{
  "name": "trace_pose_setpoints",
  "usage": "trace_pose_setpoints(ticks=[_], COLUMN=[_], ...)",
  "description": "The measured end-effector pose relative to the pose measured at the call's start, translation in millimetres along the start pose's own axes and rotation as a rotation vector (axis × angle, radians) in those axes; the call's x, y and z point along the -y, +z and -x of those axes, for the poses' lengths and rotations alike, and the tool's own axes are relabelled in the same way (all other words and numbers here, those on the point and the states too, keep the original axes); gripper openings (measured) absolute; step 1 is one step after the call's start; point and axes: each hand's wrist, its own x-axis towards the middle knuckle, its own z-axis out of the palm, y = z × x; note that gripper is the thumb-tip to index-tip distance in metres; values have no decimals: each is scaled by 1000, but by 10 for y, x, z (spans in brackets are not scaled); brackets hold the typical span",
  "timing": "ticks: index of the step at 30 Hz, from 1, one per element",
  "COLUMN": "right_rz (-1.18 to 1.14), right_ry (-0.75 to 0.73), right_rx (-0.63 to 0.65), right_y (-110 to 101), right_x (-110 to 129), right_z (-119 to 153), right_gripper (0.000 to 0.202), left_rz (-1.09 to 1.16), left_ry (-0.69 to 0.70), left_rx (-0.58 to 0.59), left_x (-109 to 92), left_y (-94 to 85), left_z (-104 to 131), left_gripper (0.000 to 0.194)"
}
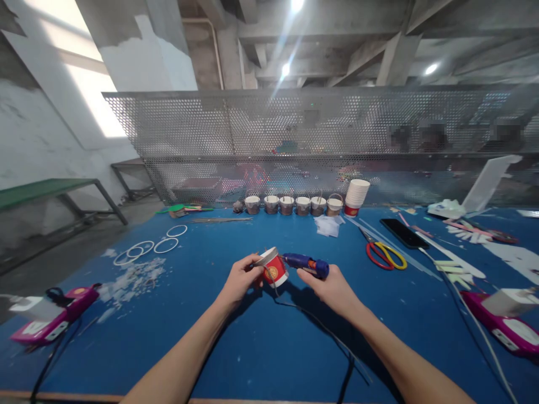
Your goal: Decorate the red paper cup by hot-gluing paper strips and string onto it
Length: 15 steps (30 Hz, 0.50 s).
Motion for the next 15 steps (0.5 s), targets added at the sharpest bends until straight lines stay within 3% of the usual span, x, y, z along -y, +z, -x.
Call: trace_pose_setpoints(ticks=[8,11,15], right_rz=[-84,-109,33], right_ry=[71,132,56], right_rx=[20,8,-117], right_y=[-12,-57,-123], right_x=[-70,-163,-347], right_z=[-32,-102,-230], right_gripper=[25,36,47], left_rz=[22,52,59], left_ry=[-7,-26,-37], left_rx=[12,-2,-21], left_x=[6,15,30], left_y=[-1,-1,5], left_z=[-18,-28,-35], left_gripper=[12,13,14])
